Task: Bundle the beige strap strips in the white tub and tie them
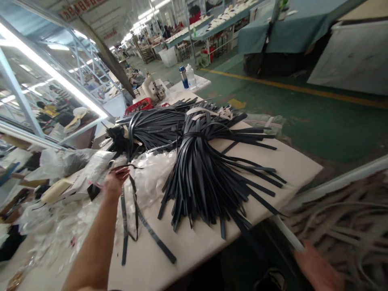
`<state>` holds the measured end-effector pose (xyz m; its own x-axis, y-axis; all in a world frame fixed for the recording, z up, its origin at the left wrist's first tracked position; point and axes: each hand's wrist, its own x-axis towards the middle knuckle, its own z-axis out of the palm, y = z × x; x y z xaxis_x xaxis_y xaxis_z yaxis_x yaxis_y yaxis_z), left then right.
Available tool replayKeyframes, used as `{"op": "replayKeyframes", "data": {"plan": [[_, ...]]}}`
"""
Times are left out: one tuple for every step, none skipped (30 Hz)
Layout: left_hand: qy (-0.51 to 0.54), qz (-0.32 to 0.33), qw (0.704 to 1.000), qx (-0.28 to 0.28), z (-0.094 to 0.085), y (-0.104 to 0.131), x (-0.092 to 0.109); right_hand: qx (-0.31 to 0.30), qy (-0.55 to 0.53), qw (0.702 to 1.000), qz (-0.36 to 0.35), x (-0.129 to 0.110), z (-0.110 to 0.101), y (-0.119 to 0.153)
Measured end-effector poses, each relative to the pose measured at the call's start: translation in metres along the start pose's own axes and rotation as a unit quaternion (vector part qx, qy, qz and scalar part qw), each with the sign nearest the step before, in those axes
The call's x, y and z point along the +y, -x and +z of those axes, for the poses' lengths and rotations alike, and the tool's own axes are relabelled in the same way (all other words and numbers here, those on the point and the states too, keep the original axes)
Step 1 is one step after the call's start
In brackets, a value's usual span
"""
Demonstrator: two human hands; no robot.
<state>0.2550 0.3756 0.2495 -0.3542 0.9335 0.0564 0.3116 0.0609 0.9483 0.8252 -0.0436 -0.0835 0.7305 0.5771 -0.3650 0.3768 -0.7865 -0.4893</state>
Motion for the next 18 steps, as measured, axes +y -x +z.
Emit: {"op": "replayKeyframes", "data": {"plan": [[0.099,-0.011,0.993,0.059,-0.002,0.022,0.024,-0.025,-0.009,1.000,0.011,0.001,0.004,-0.003],[0.266,-0.044,0.954,0.130,0.002,0.048,0.047,-0.048,-0.021,0.999,0.010,0.000,0.006,-0.004],[0.346,-0.057,0.924,0.154,0.011,0.080,0.068,-0.061,-0.039,0.997,-0.001,-0.005,0.006,-0.003],[0.379,-0.051,0.911,0.152,0.026,0.115,0.086,-0.060,-0.065,0.996,-0.022,-0.013,0.003,0.000],[0.421,-0.060,0.897,0.119,0.047,0.155,0.099,-0.055,-0.100,0.992,-0.045,-0.023,-0.003,0.007],[0.435,-0.085,0.894,0.065,0.071,0.199,0.106,-0.038,-0.145,0.986,-0.065,-0.033,-0.012,0.018],[0.433,-0.102,0.896,0.006,0.098,0.244,0.107,-0.027,-0.207,0.974,-0.088,-0.044,-0.024,0.032],[0.419,-0.142,0.895,-0.058,0.125,0.291,0.102,-0.031,-0.292,0.950,-0.108,-0.053,-0.038,0.050],[0.385,-0.177,0.893,-0.154,0.151,0.337,0.092,-0.086,-0.370,0.918,-0.113,-0.061,-0.054,0.069],[0.370,-0.194,0.869,-0.264,0.174,0.382,0.079,-0.204,-0.441,0.866,-0.119,-0.067,-0.071,0.089],[0.361,-0.210,0.832,-0.364,0.193,0.424,0.063,-0.318,-0.527,0.782,-0.103,-0.070,-0.087,0.108],[0.346,-0.248,0.792,-0.439,0.208,0.462,0.047,-0.412,-0.601,0.681,-0.072,-0.071,-0.102,0.124],[0.330,-0.289,0.749,-0.497,0.219,0.495,0.032,-0.458,-0.650,0.604,-0.048,-0.069,-0.116,0.136],[0.314,-0.313,0.712,-0.545,0.227,0.521,0.019,-0.474,-0.696,0.539,-0.028,-0.065,-0.129,0.144],[0.292,-0.339,0.679,-0.582,0.232,0.541,0.009,-0.460,-0.738,0.494,-0.011,-0.057,-0.142,0.147],[0.272,-0.357,0.654,-0.609,0.237,0.554,0.004,-0.420,-0.778,0.467,0.002,-0.047,-0.154,0.146],[0.253,-0.368,0.641,-0.624,0.241,0.560,0.002,-0.364,-0.816,0.449,0.012,-0.035,-0.167,0.141],[0.238,-0.380,0.639,-0.625,0.247,0.560,0.004,-0.299,-0.848,0.436,0.021,-0.020,-0.180,0.135]]}}
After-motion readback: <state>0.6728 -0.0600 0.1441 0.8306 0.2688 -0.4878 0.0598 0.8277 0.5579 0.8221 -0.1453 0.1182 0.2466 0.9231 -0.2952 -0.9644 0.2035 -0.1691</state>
